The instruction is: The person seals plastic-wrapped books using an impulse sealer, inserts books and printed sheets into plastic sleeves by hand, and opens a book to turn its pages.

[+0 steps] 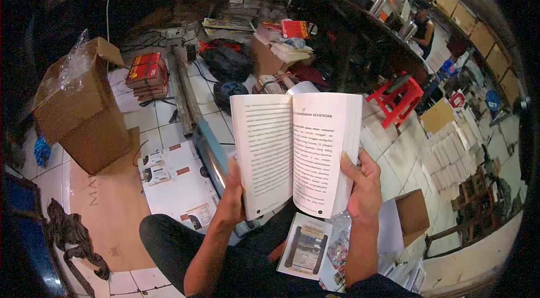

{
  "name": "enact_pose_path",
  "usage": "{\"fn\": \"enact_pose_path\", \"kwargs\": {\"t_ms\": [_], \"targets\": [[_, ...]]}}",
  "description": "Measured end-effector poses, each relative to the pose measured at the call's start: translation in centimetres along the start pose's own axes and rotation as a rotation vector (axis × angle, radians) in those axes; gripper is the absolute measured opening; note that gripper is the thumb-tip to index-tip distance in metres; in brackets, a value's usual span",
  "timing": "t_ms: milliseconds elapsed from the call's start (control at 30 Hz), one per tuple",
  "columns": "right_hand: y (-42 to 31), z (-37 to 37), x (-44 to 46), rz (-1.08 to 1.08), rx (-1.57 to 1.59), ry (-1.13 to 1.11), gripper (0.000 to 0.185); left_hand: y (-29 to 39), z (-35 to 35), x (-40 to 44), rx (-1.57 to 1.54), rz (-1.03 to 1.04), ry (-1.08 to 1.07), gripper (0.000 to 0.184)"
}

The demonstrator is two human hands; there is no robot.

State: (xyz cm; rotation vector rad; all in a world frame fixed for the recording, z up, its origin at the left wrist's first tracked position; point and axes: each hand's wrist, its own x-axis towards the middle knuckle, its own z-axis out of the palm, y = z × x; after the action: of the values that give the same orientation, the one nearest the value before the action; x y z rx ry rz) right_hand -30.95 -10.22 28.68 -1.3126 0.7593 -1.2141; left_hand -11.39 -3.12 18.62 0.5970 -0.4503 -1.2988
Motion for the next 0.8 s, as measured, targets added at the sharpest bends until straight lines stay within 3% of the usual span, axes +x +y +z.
{"fn": "enact_pose_path", "kwargs": {"t_ms": [67,100,133,233,500,567,800], "targets": [[0.0,-0.3,-0.1,-0.015,-0.029,0.006,0.03,-0.9,-1.5,0.0,0.291,0.266,-0.143,0.065],[-0.1,-0.8,-0.1,-0.023,-0.047,0.01,0.031,2.1,1.1,-1.1,0.637,0.151,0.028,0.051],[-0.1,-1.2,0.0,-0.032,-0.065,0.013,0.031,2.7,1.4,-1.0,0.636,0.153,0.028,0.051],[-0.4,-3.4,0.5,-0.041,0.054,0.008,0.033,4.1,2.0,-1.1,0.615,0.294,0.047,0.028],[0.1,-6.6,0.5,-0.109,0.132,-0.058,0.032,5.3,2.5,-3.0,0.642,0.237,-0.026,0.028],[0.1,-6.7,0.5,-0.117,0.122,-0.062,0.032,5.0,2.4,-2.9,0.578,0.329,-0.062,0.027],[0.3,-7.3,0.8,-0.125,0.112,-0.079,0.032,4.9,2.6,-2.9,0.614,0.282,-0.02,0.027]]}}
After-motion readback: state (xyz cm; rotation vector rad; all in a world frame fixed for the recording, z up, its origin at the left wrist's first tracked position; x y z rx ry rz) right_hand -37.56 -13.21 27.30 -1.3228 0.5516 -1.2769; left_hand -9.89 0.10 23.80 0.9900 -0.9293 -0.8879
